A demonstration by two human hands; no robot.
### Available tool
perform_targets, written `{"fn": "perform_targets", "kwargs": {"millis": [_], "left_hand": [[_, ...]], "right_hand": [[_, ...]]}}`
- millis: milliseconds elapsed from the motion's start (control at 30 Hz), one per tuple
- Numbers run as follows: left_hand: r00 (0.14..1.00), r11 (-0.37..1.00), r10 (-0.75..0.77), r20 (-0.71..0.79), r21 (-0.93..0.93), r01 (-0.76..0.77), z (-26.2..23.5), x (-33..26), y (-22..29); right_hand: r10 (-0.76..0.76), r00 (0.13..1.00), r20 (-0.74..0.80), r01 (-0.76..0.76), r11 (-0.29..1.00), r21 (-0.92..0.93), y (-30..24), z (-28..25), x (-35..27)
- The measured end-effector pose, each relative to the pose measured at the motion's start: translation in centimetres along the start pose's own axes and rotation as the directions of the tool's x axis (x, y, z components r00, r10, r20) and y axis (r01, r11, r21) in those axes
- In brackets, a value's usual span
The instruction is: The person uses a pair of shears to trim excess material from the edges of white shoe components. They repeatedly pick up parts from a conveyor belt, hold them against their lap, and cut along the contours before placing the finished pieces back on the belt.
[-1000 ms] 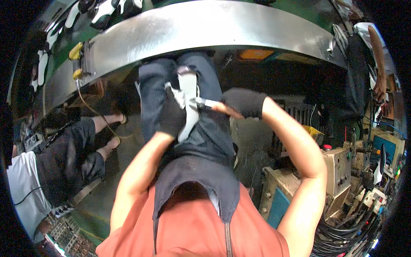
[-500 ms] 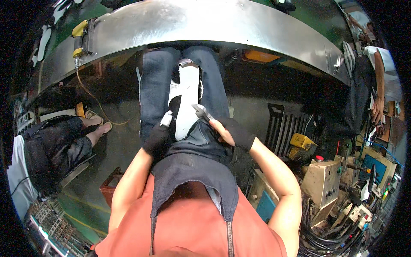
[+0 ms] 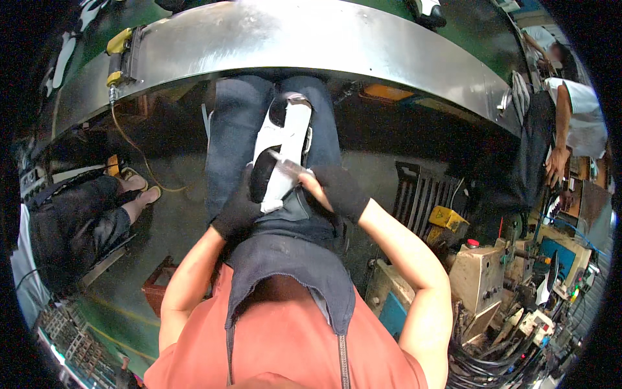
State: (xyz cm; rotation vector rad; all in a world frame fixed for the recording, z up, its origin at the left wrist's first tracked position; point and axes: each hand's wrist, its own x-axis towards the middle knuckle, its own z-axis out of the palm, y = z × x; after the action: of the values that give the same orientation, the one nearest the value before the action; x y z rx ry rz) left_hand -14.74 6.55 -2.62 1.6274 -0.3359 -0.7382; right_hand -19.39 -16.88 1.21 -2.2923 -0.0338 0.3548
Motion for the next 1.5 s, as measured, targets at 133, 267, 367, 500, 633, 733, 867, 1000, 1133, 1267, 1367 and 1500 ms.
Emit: {"fn": "perform_targets", "kwargs": {"millis": [133,267,367,500,633,733,867,1000,1133,1267,1367,1500], "left_hand": [[0.990,0.889,-0.114,0.083,0.453,0.065,-8.9,-2.3,6.9],[0.887,0.960,0.280,-0.367,0.107,-0.259,-8.9,2.4,12.5],[0.900,0.966,0.242,-0.362,0.175,-0.189,-2.9,6.4,5.5],[0.987,0.984,0.092,-0.132,0.164,-0.070,0.9,2.3,-0.7],[0.931,0.957,0.281,-0.234,0.135,-0.255,2.2,1.7,-3.2],[0.962,0.974,0.183,-0.201,0.169,-0.150,1.6,1.3,-3.0],[0.992,0.992,0.050,-0.120,0.118,-0.036,0.3,2.8,0.1],[0.968,0.948,0.190,-0.164,-0.224,-0.225,1.0,3.6,-2.3],[0.977,0.966,-0.091,-0.194,-0.257,0.038,1.8,4.3,-3.2],[0.849,0.876,0.363,-0.385,0.451,-0.170,2.6,6.5,-5.1],[0.898,0.856,0.298,-0.323,0.507,-0.101,0.8,6.4,-7.2],[0.985,0.984,0.107,-0.135,0.154,-0.086,-0.4,6.5,-0.9]], "right_hand": [[0.213,0.937,0.278,-0.253,0.960,0.120,0.8,-2.8,-3.2],[0.273,0.902,0.334,-0.380,0.869,0.316,-0.2,-4.4,-6.2],[0.279,0.914,0.294,-0.366,0.879,0.305,-0.9,-4.6,-6.0],[0.187,0.914,0.359,-0.231,0.969,0.083,-0.2,-5.2,-2.7],[0.090,0.873,0.479,0.137,0.898,-0.418,-6.6,-5.2,3.6],[0.086,0.888,0.451,0.216,0.788,-0.576,-7.6,-2.9,4.6],[-0.542,0.754,0.372,0.654,0.565,-0.503,2.6,-3.1,8.0],[-0.332,0.814,0.476,0.552,0.696,-0.459,0.5,-4.7,7.9],[0.108,0.719,0.686,0.068,0.972,-0.224,2.1,-6.3,6.6],[0.369,0.722,0.585,-0.157,0.911,-0.381,1.0,-11.9,5.9],[0.054,0.854,0.518,0.266,0.810,-0.523,-3.2,-9.9,4.9],[-0.390,0.770,0.505,0.559,0.793,-0.240,-6.5,-3.7,3.1]]}}
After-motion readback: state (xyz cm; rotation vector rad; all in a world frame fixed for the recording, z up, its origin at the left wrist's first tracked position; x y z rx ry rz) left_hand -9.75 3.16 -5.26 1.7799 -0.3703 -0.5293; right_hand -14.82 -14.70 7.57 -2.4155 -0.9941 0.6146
